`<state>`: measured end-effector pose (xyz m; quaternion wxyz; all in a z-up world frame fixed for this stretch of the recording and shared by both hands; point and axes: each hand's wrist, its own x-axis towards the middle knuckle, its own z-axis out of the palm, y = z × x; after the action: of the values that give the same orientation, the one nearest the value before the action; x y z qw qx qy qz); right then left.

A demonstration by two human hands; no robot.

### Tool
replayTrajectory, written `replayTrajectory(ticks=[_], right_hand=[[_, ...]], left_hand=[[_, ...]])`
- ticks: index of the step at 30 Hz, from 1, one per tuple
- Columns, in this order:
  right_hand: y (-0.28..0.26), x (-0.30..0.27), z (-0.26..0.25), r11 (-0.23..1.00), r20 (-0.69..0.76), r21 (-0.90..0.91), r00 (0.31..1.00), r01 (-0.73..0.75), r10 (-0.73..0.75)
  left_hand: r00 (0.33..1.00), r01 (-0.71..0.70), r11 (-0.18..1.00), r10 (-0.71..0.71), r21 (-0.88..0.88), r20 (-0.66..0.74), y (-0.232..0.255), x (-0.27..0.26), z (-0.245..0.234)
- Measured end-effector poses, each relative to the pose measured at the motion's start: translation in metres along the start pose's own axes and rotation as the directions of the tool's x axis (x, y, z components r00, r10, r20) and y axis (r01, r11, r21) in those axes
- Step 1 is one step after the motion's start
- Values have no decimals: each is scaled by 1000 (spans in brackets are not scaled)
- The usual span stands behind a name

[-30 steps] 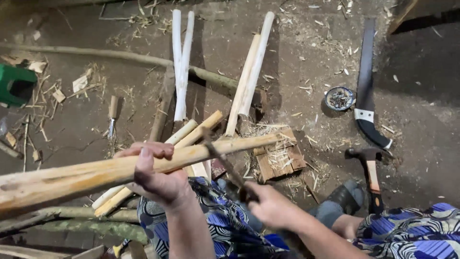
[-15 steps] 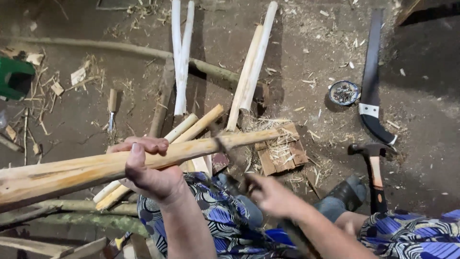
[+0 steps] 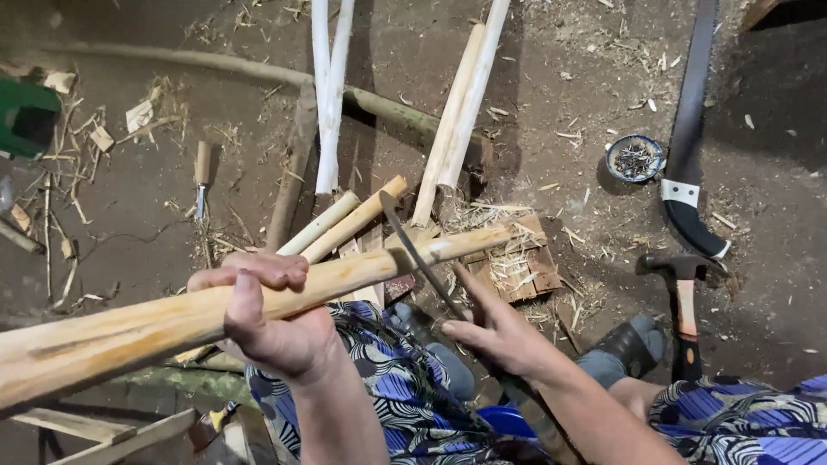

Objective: Using hand tools to score, rotate, and shape wooden poles on the ground.

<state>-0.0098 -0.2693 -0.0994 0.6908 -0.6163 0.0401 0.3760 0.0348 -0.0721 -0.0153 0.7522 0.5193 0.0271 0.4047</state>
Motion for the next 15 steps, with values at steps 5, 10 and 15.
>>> replayTrajectory(ticks=[5,10,15], right_hand=[[6,16,-6,992,-1,-119,999,-37,37],[13,25,-15,1000,19,-8,1000,-16,16],[11,26,-25,998,4,-58,1000,18,-18]], left_hand=[[979,36,998,-25,-52,202,16,-12,20],[973,60,996,-45,-60,227,17,-15,18],[915,138,975,-58,-173,398,14,-8,15]])
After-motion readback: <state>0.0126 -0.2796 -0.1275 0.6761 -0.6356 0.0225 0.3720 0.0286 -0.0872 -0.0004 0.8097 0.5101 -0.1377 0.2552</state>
